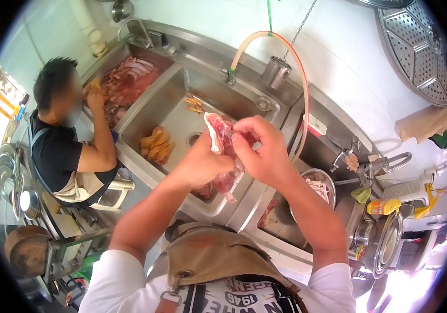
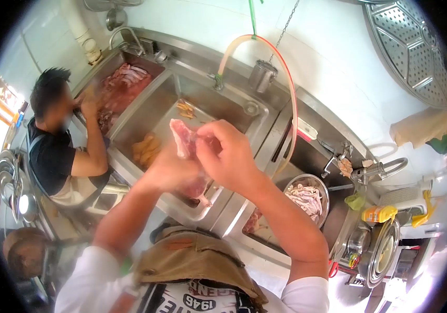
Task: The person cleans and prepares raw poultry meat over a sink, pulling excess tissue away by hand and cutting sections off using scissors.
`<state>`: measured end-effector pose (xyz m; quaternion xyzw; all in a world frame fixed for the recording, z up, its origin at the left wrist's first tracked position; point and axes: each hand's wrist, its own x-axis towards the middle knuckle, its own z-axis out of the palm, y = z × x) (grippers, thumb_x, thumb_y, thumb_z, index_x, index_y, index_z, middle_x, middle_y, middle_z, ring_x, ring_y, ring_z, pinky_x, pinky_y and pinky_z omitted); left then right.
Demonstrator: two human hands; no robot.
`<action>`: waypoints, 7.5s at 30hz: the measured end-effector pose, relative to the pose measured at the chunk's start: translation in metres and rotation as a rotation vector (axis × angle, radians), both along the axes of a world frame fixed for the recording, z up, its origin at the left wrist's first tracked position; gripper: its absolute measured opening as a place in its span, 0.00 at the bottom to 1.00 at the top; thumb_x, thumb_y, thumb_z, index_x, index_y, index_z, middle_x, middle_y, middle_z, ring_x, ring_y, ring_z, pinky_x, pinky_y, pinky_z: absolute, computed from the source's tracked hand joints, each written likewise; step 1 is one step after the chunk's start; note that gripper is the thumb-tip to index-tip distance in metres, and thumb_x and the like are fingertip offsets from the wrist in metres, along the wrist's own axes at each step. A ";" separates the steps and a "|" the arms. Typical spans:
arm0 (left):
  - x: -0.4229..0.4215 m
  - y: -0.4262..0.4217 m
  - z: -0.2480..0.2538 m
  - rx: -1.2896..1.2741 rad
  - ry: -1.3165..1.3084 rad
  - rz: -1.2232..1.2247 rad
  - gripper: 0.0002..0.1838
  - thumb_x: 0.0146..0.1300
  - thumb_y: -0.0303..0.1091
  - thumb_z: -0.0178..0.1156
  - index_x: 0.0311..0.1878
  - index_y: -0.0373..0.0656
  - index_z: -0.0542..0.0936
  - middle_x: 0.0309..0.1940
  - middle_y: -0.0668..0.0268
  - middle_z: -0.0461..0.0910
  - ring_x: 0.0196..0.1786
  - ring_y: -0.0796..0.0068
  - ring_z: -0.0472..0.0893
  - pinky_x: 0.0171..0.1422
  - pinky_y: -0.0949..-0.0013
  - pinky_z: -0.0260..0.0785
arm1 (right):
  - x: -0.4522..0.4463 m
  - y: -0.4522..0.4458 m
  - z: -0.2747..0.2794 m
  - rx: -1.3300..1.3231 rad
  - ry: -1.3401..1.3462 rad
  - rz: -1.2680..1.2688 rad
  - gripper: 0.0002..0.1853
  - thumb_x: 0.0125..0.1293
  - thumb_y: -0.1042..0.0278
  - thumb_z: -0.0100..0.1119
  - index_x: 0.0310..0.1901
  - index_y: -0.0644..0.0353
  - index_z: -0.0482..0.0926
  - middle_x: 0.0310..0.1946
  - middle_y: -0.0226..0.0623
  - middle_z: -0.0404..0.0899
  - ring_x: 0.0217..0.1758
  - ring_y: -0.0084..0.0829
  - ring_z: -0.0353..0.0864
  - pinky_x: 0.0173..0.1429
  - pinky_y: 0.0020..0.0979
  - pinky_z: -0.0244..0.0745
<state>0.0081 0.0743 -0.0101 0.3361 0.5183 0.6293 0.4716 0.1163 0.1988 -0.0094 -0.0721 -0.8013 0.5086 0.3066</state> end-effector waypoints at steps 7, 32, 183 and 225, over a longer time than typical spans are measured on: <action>0.003 -0.001 -0.005 0.002 -0.067 -0.026 0.25 0.53 0.17 0.59 0.57 0.37 0.69 0.43 0.64 0.77 0.43 0.77 0.78 0.47 0.69 0.74 | -0.002 -0.010 0.013 0.127 0.007 -0.095 0.07 0.63 0.76 0.64 0.42 0.63 0.79 0.34 0.37 0.78 0.33 0.27 0.79 0.36 0.27 0.74; 0.019 0.001 -0.070 -0.006 0.832 0.582 0.33 0.53 0.25 0.69 0.61 0.38 0.65 0.60 0.47 0.67 0.63 0.44 0.65 0.68 0.50 0.59 | -0.018 -0.059 -0.019 -0.553 -0.111 -0.353 0.06 0.62 0.74 0.63 0.31 0.67 0.79 0.26 0.26 0.79 0.30 0.13 0.73 0.33 0.21 0.70; 0.015 -0.022 -0.032 -0.067 -0.514 0.075 0.31 0.54 0.21 0.48 0.66 0.41 0.68 0.50 0.64 0.74 0.52 0.70 0.75 0.59 0.66 0.68 | 0.017 0.006 0.006 1.261 0.007 0.039 0.19 0.56 0.68 0.61 0.51 0.58 0.82 0.30 0.27 0.73 0.29 0.26 0.74 0.33 0.30 0.66; 0.017 -0.004 -0.084 0.031 0.011 0.169 0.31 0.61 0.19 0.50 0.69 0.42 0.60 0.46 0.61 0.78 0.32 0.77 0.79 0.29 0.71 0.72 | -0.003 -0.018 -0.008 -0.001 -0.323 -0.086 0.09 0.63 0.73 0.65 0.40 0.71 0.83 0.33 0.43 0.84 0.34 0.24 0.84 0.39 0.28 0.79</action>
